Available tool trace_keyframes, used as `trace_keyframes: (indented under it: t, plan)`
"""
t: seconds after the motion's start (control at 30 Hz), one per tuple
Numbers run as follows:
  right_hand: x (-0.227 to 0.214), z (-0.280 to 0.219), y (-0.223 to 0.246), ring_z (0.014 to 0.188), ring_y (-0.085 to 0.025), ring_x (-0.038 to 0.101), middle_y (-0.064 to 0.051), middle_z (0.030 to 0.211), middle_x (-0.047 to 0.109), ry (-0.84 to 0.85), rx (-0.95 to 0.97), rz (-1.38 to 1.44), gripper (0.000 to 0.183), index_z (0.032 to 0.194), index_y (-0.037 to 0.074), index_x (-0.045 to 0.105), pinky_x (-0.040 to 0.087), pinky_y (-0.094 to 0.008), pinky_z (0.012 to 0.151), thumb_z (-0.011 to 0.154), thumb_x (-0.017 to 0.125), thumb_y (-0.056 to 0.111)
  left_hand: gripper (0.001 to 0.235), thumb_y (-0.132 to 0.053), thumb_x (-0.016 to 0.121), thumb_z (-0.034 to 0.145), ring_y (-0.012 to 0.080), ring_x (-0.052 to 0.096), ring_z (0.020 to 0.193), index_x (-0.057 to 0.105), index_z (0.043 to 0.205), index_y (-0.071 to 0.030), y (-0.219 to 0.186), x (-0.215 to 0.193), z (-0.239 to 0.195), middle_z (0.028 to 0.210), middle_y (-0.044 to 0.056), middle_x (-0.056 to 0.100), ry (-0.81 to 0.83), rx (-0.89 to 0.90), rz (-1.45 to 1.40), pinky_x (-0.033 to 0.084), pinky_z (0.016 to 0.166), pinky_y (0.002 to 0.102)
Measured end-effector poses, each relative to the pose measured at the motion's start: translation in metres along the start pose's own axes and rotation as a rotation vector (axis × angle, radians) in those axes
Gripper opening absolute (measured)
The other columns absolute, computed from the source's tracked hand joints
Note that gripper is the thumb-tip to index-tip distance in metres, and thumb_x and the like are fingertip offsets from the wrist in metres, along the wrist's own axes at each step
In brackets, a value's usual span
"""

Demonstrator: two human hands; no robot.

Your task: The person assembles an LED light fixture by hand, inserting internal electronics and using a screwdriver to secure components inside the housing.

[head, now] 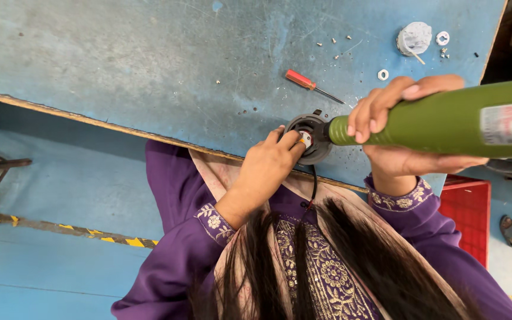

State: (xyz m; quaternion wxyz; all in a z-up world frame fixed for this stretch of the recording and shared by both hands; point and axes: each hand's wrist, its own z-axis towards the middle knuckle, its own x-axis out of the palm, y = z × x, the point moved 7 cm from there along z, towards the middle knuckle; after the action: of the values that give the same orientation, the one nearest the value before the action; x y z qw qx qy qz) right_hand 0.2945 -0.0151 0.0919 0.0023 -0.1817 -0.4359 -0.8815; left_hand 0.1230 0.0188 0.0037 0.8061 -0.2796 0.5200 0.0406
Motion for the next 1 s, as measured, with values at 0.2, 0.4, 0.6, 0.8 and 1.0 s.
trace_keyframes:
  t: [0.2, 0.4, 0.6, 0.8, 1.0]
  plan:
    - [-0.028, 0.019, 0.037, 0.055, -0.017, 0.062, -0.011, 0.08, 0.055, 0.024, -0.237, -0.265, 0.086, 0.128, 0.01, 0.046, 0.058, -0.034, 0.046, 0.087, 0.036, 0.085, 0.041, -0.018, 0.071, 0.082, 0.0294, 0.064, 0.115, 0.063, 0.122, -0.011, 0.006, -0.032, -0.002, 0.129, 0.007, 0.058, -0.116, -0.025, -0.273, 0.058, 0.083, 0.038]
    - [-0.071, -0.021, 0.052, 0.075, -0.025, 0.061, -0.014, 0.093, 0.055, -0.181, -0.195, -0.458, 0.075, 0.144, 0.006, 0.046, 0.06, -0.04, 0.069, 0.108, 0.037, 0.071, 0.037, -0.027, 0.08, 0.092, 0.0225, 0.067, 0.105, 0.064, 0.123, -0.013, 0.087, -0.071, -0.027, 0.124, 0.007, 0.06, -0.382, -0.374, -0.461, 0.059, 0.082, 0.033]
    - [-0.082, -0.035, 0.071, 0.085, -0.02, 0.062, -0.014, 0.105, 0.057, -0.243, -0.216, -0.616, 0.068, 0.151, 0.005, 0.041, 0.062, -0.039, 0.073, 0.114, 0.038, 0.063, 0.029, -0.022, 0.08, 0.093, 0.0232, 0.067, 0.096, 0.07, 0.118, -0.012, 0.115, -0.094, -0.002, 0.111, 0.005, 0.066, -0.354, -0.46, -0.138, 0.055, 0.078, 0.037]
    - [-0.078, -0.041, 0.089, 0.084, -0.022, 0.062, -0.014, 0.107, 0.056, -0.224, -0.246, -0.612, 0.065, 0.151, 0.006, 0.04, 0.062, -0.039, 0.072, 0.113, 0.044, 0.059, 0.038, -0.032, 0.084, 0.088, 0.028, 0.063, 0.11, 0.069, 0.117, -0.013, 0.064, -0.087, 0.01, 0.118, 0.005, 0.065, -0.313, -0.109, -0.309, 0.05, 0.093, 0.041]
    - [-0.067, -0.035, 0.092, 0.084, -0.023, 0.062, -0.014, 0.11, 0.056, -0.188, -0.27, -0.578, 0.062, 0.15, 0.008, 0.039, 0.062, -0.039, 0.071, 0.113, 0.051, 0.056, 0.042, -0.037, 0.085, 0.079, 0.024, 0.055, 0.132, 0.068, 0.11, -0.015, 0.011, -0.054, 0.001, 0.118, 0.0, 0.065, -0.104, 0.193, -0.152, 0.031, 0.117, 0.055]
